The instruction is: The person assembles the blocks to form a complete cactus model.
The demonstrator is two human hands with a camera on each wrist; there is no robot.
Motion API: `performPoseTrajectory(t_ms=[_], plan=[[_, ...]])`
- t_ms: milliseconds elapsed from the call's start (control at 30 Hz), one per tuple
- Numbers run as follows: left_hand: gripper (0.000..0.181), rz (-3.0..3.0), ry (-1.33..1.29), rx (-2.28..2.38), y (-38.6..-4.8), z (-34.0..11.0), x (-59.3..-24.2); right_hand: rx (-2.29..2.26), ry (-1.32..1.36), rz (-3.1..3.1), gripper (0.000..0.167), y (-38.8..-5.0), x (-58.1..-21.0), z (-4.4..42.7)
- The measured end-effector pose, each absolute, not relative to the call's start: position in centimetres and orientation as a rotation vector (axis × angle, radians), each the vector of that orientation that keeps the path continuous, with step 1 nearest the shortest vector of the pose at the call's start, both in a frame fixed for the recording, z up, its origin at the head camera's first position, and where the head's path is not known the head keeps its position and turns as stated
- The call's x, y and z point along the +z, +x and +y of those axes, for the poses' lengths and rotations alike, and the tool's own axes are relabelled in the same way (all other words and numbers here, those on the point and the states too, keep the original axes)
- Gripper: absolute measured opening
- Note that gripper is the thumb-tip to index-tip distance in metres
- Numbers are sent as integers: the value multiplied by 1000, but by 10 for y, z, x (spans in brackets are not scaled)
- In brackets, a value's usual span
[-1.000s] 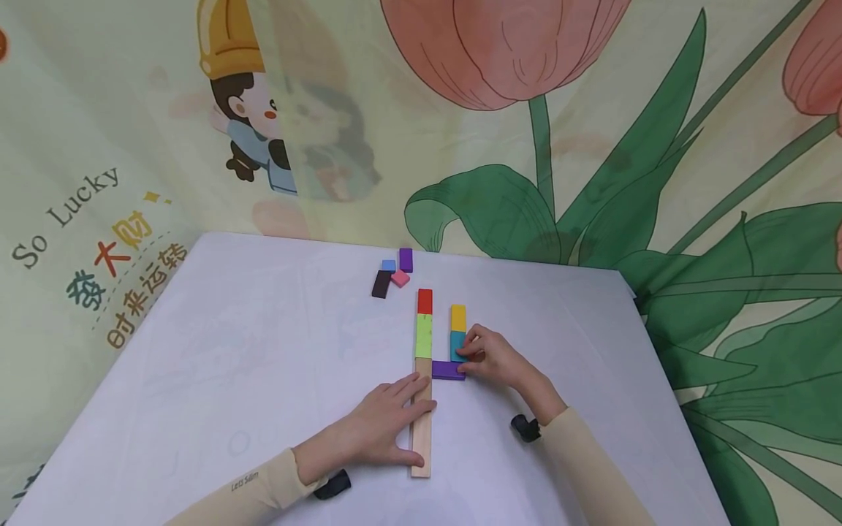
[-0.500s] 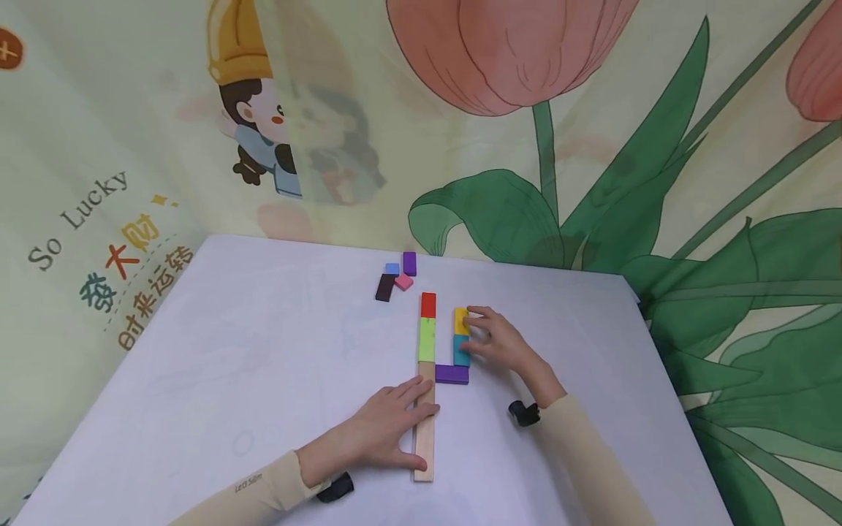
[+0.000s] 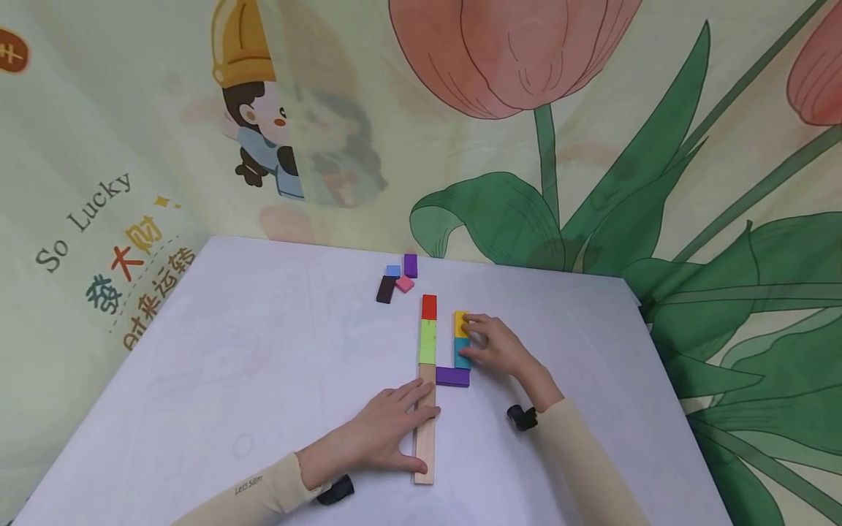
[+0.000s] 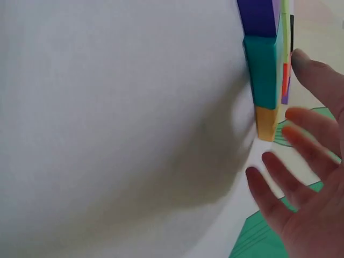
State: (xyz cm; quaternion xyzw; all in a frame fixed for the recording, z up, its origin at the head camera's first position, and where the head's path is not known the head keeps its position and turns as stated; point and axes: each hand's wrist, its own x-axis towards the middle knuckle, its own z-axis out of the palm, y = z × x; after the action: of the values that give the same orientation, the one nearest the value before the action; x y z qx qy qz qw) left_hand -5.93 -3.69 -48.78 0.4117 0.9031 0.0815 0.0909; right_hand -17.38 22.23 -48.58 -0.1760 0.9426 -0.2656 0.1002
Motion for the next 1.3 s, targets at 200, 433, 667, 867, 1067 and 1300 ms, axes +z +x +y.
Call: performPoseTrajectory(t_ms=[200,433,667,867,1067,1300], plan=[[82,2685,1237,235,-59,-37,-488,-719,-432,2804,68,-162,-484,217],[81,2689,1286,213,-61,-36,-487,-663,-427,2772,75,-157,-488,217],[67,2798,1241,378,-86,-39,-474,-719,-453,2772,74,-157,-491,219],[50,2977,788,570,-162,-58,-464,-716,-477,2784,74,-158,-492,218],[53,3117,256,643,-228,-70,-481,-697,-477,2792,74,-157,-491,219],[42,3048,134,766,-249,-65,-488,-683,-495,2792,73,-156,-489,218]])
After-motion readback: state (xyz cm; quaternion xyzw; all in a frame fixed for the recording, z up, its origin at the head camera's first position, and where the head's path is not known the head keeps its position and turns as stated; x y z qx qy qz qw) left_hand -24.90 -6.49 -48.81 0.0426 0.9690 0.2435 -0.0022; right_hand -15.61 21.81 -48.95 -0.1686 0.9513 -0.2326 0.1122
